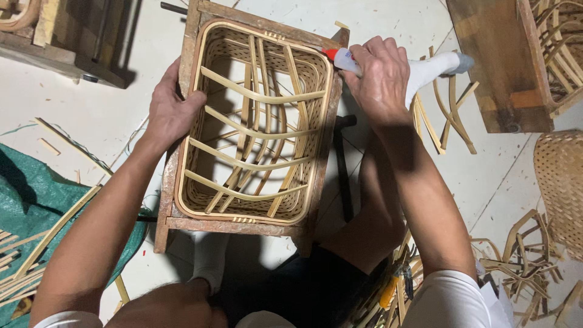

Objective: The person is weaving a basket using thin wooden strips. They use a hammer to secure the strips and apply glue to reinforce the structure.

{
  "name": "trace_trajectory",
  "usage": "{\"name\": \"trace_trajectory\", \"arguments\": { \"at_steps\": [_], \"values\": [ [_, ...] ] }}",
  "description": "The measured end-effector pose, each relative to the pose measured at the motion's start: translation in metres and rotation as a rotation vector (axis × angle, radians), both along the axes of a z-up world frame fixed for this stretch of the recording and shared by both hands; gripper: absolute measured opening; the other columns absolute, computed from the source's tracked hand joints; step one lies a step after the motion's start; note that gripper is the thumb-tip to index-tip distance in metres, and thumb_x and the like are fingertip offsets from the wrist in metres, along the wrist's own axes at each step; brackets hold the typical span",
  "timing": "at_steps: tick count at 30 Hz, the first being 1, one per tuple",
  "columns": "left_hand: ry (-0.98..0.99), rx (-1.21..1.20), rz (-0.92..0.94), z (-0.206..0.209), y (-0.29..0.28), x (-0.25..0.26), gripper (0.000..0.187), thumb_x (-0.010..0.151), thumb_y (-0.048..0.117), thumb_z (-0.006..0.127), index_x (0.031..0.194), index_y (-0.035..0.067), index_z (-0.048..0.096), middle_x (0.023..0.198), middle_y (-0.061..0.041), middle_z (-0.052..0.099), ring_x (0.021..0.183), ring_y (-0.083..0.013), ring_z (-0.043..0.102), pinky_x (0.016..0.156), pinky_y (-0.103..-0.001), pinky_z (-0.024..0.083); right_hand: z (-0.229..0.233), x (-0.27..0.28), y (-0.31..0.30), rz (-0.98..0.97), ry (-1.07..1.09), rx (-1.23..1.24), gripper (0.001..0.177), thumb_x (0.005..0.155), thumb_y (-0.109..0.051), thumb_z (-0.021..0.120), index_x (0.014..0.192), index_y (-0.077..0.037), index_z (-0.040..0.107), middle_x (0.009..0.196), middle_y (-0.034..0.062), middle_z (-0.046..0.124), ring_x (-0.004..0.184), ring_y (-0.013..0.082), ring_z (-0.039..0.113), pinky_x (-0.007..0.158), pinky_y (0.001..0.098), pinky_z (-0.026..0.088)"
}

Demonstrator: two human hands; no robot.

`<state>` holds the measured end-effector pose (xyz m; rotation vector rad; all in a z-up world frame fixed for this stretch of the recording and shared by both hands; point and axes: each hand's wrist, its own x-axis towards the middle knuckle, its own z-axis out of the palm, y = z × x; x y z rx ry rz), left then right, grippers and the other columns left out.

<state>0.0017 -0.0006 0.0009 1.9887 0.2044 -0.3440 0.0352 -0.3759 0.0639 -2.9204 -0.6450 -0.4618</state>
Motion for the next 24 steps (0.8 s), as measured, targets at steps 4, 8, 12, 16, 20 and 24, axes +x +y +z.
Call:
{"name": "trace_trajectory", "arguments": {
  "at_steps": [4,8,12,16,20,24],
  "values": [
    [-0.141,-0.050,-0.039,-0.004,0.001,-0.002,0.083,0.081,0.009,0.058,0.160,-0.005,0.033,0.130,-0.027,0.065,0.108,-0.0278,0.070,0.098,-0.041,0.057,0.000,0.000,-0.004,0.013,-0.027,-0.051,0.041,0.078,-0.010,0.091,0.116,-0.001,0.077,0.101,0.0112,0.069,0.096,0.0271,0.061,0.085,0.0419,0.046],
    [-0.105,-0.096,-0.023,-0.007,0.003,-0.002,0.081,0.081,0.009,0.055,0.159,-0.003,0.035,0.127,-0.025,0.068,0.104,-0.0267,0.071,0.096,-0.040,0.058,0.000,-0.004,-0.016,-0.001,0.019,-0.082,0.034,0.078,-0.007,0.089,0.110,-0.002,0.078,0.099,0.0118,0.069,0.096,0.0282,0.061,0.086,0.0432,0.045],
    [-0.071,-0.067,-0.018,-0.009,0.004,-0.003,0.081,0.081,0.007,0.055,0.159,-0.003,0.033,0.122,-0.025,0.069,0.101,-0.0255,0.072,0.093,-0.038,0.059,-0.009,-0.022,-0.030,-0.157,0.156,0.151,0.031,0.087,-0.016,0.091,0.112,-0.002,0.077,0.097,0.0111,0.069,0.090,0.0257,0.062,0.083,0.0446,0.048],
    [-0.105,-0.100,-0.030,-0.016,0.005,-0.001,0.080,0.083,0.005,0.055,0.159,-0.004,0.034,0.123,-0.024,0.068,0.098,-0.0258,0.072,0.089,-0.038,0.061,-0.029,-0.076,-0.035,-0.285,0.778,1.278,0.036,0.097,-0.030,0.081,0.114,0.001,0.074,0.100,0.0072,0.073,0.091,0.0173,0.068,0.084,0.0346,0.056],
    [-0.117,-0.104,-0.024,-0.027,0.008,0.001,0.078,0.084,0.003,0.056,0.158,-0.005,0.034,0.123,-0.023,0.066,0.099,-0.0249,0.072,0.087,-0.038,0.062,-0.069,-0.114,-0.013,-0.387,0.843,1.662,0.046,0.096,-0.033,0.075,0.124,0.001,0.064,0.100,0.0053,0.066,0.084,0.0126,0.065,0.071,0.0309,0.052],
    [-0.220,-0.149,-0.080,-0.027,0.010,-0.001,0.072,0.091,-0.001,0.054,0.161,-0.009,0.035,0.130,-0.024,0.066,0.110,-0.0237,0.073,0.099,-0.038,0.062,-0.094,-0.121,0.008,-0.469,0.845,1.810,0.056,0.092,-0.041,0.068,0.125,0.003,0.063,0.095,0.0065,0.064,0.066,0.0109,0.058,0.055,0.0278,0.045]
  ]
}}
